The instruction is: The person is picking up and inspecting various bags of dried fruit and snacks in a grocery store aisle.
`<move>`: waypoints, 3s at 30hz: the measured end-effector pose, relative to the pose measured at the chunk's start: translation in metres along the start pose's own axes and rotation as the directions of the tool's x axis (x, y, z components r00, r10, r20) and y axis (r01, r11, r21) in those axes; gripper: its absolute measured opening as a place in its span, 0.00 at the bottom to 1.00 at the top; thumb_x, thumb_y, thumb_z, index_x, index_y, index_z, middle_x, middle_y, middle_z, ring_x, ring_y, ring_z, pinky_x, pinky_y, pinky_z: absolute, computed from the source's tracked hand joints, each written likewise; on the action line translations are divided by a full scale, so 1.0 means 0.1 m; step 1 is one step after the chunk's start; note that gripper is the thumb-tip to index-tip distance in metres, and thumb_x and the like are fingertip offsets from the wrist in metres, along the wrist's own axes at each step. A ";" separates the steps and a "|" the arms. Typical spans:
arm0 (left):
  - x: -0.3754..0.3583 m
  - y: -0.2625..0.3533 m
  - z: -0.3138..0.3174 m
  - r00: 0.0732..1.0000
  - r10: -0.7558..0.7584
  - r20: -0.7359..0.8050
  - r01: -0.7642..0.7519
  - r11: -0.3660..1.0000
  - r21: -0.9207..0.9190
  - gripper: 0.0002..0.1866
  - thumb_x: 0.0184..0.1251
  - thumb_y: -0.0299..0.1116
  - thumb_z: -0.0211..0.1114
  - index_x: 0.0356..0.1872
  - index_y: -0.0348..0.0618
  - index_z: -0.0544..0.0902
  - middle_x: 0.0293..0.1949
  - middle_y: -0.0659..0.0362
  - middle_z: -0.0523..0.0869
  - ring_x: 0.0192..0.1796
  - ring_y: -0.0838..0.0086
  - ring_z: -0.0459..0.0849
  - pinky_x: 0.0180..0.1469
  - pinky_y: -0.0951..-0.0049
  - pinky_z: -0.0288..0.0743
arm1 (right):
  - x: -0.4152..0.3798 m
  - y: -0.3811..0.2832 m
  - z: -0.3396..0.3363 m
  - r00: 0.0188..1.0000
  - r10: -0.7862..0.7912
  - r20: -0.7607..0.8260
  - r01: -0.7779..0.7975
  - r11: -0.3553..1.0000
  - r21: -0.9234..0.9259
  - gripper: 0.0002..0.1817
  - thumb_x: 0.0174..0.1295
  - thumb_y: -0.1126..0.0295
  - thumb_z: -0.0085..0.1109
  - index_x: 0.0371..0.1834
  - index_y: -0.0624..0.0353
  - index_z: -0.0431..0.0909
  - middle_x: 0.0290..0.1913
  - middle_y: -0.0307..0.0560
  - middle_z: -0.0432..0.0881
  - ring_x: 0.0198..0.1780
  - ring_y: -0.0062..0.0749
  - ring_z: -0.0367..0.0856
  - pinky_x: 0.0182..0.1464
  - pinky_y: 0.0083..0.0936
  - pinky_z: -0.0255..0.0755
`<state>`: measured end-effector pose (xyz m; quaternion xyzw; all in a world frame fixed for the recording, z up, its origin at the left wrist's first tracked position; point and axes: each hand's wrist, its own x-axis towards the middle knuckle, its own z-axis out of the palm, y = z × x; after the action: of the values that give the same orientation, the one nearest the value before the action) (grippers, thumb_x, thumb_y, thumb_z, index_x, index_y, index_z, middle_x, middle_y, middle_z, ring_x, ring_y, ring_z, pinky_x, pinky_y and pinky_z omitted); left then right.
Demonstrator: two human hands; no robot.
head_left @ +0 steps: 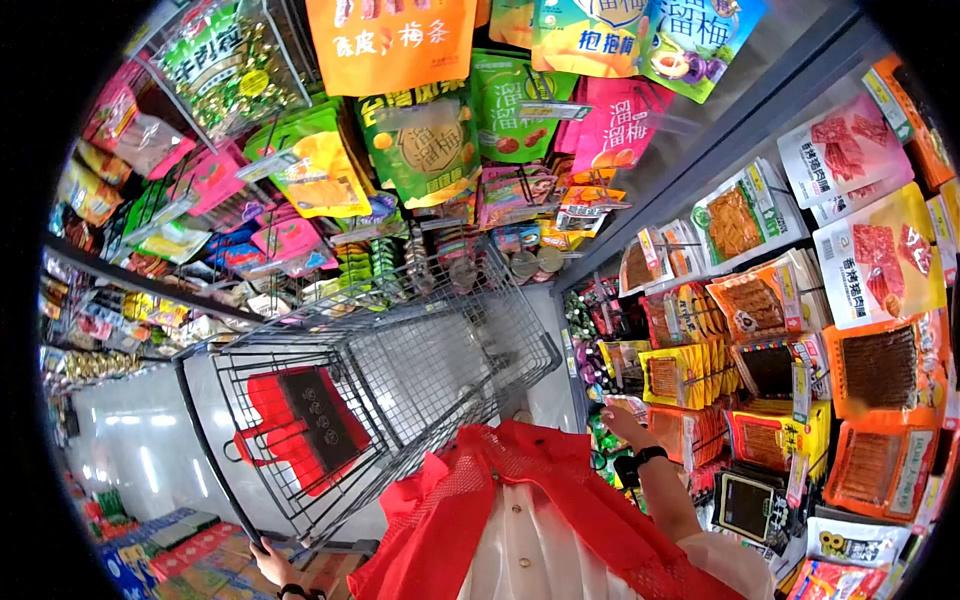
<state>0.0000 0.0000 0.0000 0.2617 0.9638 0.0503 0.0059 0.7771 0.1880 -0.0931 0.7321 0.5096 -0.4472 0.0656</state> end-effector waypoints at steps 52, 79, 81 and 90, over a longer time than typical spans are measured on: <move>-3.29 7.91 -0.53 0.311 0.938 -0.156 -0.467 0.007 -0.884 0.30 0.54 0.29 0.62 0.57 0.39 0.59 0.48 0.55 0.73 0.52 0.78 0.70 0.50 0.73 0.67 | 0.88 -1.35 -3.87 0.474 -0.050 -0.879 0.877 0.115 0.467 0.14 0.63 0.64 0.46 0.32 0.65 0.74 0.28 0.34 0.76 0.29 0.14 0.67 0.33 0.17 0.63; -1.57 4.90 -0.33 0.202 0.822 0.532 0.416 0.420 -0.807 0.20 0.61 0.38 0.56 0.49 0.34 0.68 0.43 0.56 0.77 0.43 0.76 0.77 0.45 0.75 0.72 | -0.38 -2.80 -0.77 0.795 -0.574 -0.194 0.412 0.277 0.868 0.22 0.51 0.75 0.59 0.50 0.64 0.66 0.44 0.42 0.75 0.44 0.23 0.74 0.46 0.20 0.68; -1.49 4.83 -0.26 0.174 0.840 0.514 0.444 0.399 -0.802 0.22 0.61 0.39 0.56 0.50 0.33 0.67 0.45 0.56 0.76 0.45 0.75 0.76 0.46 0.75 0.71 | -0.41 -2.88 -0.73 0.768 -0.578 -0.274 0.504 0.282 0.816 0.21 0.50 0.75 0.59 0.49 0.65 0.67 0.43 0.42 0.76 0.43 0.22 0.74 0.45 0.21 0.68; -1.30 4.65 -0.18 0.127 0.898 0.422 0.288 0.374 -0.882 0.28 0.58 0.28 0.58 0.59 0.42 0.58 0.54 0.56 0.69 0.57 0.69 0.68 0.56 0.69 0.62 | -0.86 -3.09 -0.90 0.494 -0.645 -0.583 0.817 0.574 0.057 0.12 0.48 0.72 0.60 0.37 0.61 0.76 0.33 0.49 0.80 0.33 0.39 0.80 0.34 0.27 0.73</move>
<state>0.3460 0.3310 0.0621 0.4347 0.4489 0.3453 0.7002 0.5746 0.3239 0.1332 0.5285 0.6907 -0.3018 -0.3906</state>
